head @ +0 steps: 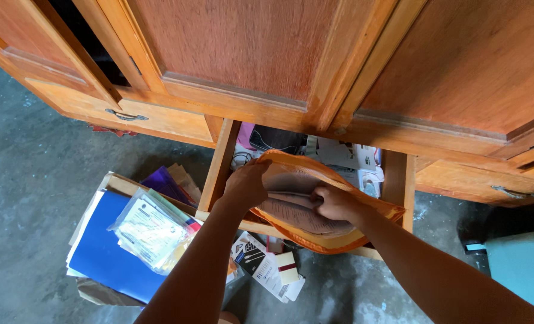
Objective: The person pulls items out of a wooden dresser drawer one at a time, including a paper envelope, folders, a wallet, a small tool kit, and loose papers, and sorts them into piles on a nearby stool and the floor while emptying the drawer.
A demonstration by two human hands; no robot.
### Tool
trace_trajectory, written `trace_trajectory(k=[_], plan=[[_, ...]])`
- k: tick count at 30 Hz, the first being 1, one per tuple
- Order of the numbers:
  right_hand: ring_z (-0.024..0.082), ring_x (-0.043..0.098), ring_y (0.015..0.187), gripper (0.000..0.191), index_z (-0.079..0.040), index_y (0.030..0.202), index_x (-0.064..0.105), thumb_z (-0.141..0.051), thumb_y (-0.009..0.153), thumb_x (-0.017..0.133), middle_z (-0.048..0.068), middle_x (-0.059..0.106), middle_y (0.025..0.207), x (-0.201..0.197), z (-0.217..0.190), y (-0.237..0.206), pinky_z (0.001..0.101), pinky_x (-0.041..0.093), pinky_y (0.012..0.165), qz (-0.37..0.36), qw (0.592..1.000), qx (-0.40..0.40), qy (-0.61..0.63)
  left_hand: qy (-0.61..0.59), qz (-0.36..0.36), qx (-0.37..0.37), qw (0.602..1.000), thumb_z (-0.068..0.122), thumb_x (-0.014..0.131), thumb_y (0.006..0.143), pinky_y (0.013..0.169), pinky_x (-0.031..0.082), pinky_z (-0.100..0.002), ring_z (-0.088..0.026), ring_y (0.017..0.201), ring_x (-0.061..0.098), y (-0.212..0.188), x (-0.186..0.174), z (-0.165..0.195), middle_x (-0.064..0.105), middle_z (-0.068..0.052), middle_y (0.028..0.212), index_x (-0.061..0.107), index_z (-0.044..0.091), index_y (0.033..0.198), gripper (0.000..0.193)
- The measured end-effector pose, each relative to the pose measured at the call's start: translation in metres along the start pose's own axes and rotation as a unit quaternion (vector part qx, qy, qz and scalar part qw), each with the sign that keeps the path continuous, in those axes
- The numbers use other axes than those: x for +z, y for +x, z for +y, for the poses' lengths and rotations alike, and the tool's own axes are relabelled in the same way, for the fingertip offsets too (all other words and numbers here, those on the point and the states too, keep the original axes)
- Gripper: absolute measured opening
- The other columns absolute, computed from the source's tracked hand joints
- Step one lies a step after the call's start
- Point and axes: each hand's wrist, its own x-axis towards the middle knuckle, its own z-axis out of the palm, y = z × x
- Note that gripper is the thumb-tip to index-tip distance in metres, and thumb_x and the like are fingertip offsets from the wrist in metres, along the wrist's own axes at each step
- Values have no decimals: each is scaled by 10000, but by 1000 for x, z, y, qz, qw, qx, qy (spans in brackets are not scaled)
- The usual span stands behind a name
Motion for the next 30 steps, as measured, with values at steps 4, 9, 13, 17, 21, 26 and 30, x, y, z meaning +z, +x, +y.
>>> trace_trajectory(k=[4, 9, 13, 17, 21, 26, 30], plan=[[296, 569, 1286, 471, -151, 1284, 691, -357, 861, 711, 125, 618, 1369, 2, 2, 9, 400, 443, 1115, 12, 993, -85, -77, 3, -2, 3, 1000, 32, 747, 805, 1174, 390, -401, -251, 1435, 450, 2, 0, -1, 427, -52, 1588, 444, 274, 1533, 825], [281, 567, 1304, 459, -172, 1348, 657, -392, 946, 624, 112, 623, 1410, 4, 8, 7, 412, 415, 1146, -92, 992, -45, -75, 3, -14, -3, 1000, 35, 758, 795, 1149, 430, -408, -248, 1396, 498, -1, -7, 6, 450, -25, 1568, 437, 272, 1534, 840], [245, 570, 1327, 393, -167, 1323, 672, -287, 1006, 475, 92, 582, 1475, 11, 21, -2, 420, 369, 1170, -151, 985, -41, -73, -2, -29, -4, 1000, 18, 695, 832, 1079, 475, -462, -257, 1334, 556, -1, -8, 11, 471, -7, 1549, 452, 260, 1531, 778], [292, 382, 1443, 363, -109, 1274, 691, -292, 997, 544, 88, 450, 1543, 18, 42, -23, 418, 270, 1207, -115, 948, -232, -187, -6, 13, 32, 999, 10, 661, 811, 1066, 484, -455, -294, 1326, 550, -1, 2, 8, 498, -26, 1522, 496, 222, 1494, 734], [276, 392, 1460, 298, -67, 1222, 701, -173, 979, 565, 92, 450, 1560, 24, 56, -55, 369, 325, 1199, -119, 943, -275, -147, -2, 17, 41, 999, 3, 660, 795, 1113, 456, -439, -294, 1365, 517, 0, 11, 3, 488, -35, 1535, 495, 235, 1498, 759], [280, 408, 1446, 347, -35, 1279, 669, -48, 942, 584, 97, 461, 1574, 20, 46, -79, 353, 368, 1153, -127, 939, -315, -45, 25, -7, 26, 999, 28, 692, 803, 1147, 403, -438, -316, 1428, 423, 1, 15, 5, 419, -49, 1574, 440, 261, 1522, 797], [254, 468, 1405, 284, -23, 1226, 669, -75, 967, 568, 60, 446, 1595, 13, 30, -91, 339, 416, 1124, -131, 952, -274, -49, 26, -23, 15, 999, 13, 683, 817, 1146, 417, -444, -314, 1430, 436, 0, 12, 6, 423, -41, 1586, 433, 266, 1534, 800]])
